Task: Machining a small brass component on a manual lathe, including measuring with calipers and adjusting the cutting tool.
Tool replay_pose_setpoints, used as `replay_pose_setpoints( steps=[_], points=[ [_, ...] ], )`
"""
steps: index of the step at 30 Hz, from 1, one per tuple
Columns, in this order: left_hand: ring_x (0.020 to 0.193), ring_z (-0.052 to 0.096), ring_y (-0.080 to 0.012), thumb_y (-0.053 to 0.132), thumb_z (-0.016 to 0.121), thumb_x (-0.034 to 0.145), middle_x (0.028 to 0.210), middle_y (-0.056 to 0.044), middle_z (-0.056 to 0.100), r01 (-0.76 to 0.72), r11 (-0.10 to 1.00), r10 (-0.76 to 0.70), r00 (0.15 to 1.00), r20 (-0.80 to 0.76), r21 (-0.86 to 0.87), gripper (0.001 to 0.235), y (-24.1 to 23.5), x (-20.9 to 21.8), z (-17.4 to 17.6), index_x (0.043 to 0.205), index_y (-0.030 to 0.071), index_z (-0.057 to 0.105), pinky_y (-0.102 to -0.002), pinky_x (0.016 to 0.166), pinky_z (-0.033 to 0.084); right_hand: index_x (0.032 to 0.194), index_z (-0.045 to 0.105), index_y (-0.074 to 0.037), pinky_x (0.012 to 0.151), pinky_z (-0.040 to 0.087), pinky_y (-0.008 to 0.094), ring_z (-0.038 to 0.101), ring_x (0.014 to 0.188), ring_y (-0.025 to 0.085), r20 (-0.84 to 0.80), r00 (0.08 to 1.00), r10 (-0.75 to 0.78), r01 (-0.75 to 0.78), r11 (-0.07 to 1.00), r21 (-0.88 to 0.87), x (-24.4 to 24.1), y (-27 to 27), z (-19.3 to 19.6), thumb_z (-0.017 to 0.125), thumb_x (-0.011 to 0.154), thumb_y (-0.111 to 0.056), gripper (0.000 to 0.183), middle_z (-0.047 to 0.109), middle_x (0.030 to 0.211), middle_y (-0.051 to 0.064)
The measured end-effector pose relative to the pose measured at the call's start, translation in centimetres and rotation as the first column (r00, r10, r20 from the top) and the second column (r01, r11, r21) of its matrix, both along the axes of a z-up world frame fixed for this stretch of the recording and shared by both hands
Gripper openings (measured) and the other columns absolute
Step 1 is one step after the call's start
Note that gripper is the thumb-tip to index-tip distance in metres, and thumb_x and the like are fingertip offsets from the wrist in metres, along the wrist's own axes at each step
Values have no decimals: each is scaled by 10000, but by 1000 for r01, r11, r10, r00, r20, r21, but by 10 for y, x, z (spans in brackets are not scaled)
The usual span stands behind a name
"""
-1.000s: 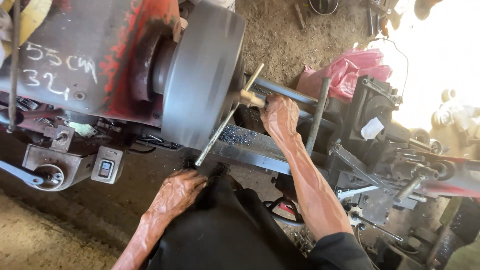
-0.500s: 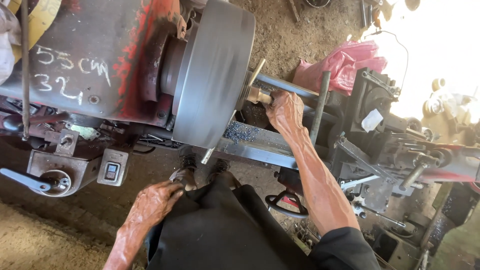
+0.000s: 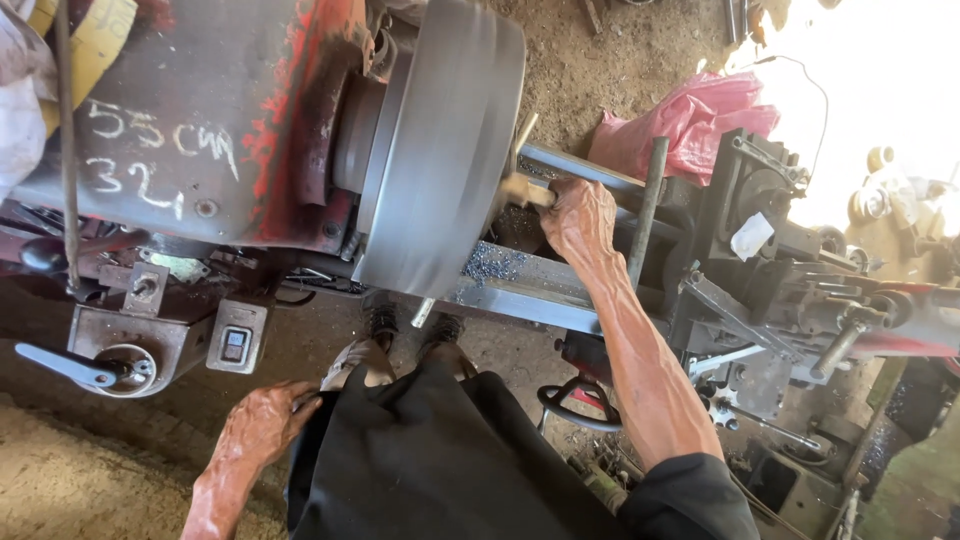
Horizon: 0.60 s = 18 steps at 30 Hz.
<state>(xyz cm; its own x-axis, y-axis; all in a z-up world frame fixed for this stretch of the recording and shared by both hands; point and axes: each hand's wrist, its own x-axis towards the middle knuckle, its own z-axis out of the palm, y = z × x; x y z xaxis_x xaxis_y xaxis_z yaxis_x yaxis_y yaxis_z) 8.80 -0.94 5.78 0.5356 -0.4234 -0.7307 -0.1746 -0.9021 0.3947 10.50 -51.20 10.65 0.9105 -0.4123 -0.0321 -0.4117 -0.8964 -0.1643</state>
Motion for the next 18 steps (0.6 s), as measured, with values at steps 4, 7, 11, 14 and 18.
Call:
replay_pose_setpoints(
  steps=[4,7,11,14,18],
  points=[
    [1105,758,-238,439,659,907,1225,7,770,-21,999,22,1000,-16,30,409,20,-2,-22,1277,276,722,-400,932,628,568,361,-178,445,299,357,295,509,145,57,997,54,-54,999,-3,-4,-1,1,666,787,-112,381,321,517,-36],
    [1107,750,-266,443,639,925,1182,-24,786,-4,996,10,997,-72,90,416,26,3,-21,1322,328,686,-425,911,626,658,678,-138,451,471,383,564,505,198,-17,1000,10,-10,1000,12,-2,-2,-2,700,713,-51,105,586,545,4],
    [1150,748,-239,437,651,927,1250,-39,762,-41,996,48,994,-99,77,442,29,4,-22,1332,264,691,-400,1013,616,623,635,-150,405,398,353,456,440,156,13,999,38,-38,999,-8,-5,-4,-8,709,785,-81,191,498,484,-22],
    [1173,736,-254,454,650,919,1274,-54,751,-67,996,73,992,-101,57,473,27,11,-18,1330,223,694,-401,1013,606,618,591,-157,375,351,328,405,419,133,59,996,67,-66,998,-8,-3,-5,-13,655,781,-49,206,444,471,-42],
    [1120,758,-278,495,653,906,1193,-96,784,-77,992,88,990,-111,97,500,19,18,-7,1331,234,696,-416,945,614,610,536,-151,397,324,361,375,449,133,68,996,54,-52,998,-31,2,1,-9,711,799,-143,257,407,480,-26]
  ],
)
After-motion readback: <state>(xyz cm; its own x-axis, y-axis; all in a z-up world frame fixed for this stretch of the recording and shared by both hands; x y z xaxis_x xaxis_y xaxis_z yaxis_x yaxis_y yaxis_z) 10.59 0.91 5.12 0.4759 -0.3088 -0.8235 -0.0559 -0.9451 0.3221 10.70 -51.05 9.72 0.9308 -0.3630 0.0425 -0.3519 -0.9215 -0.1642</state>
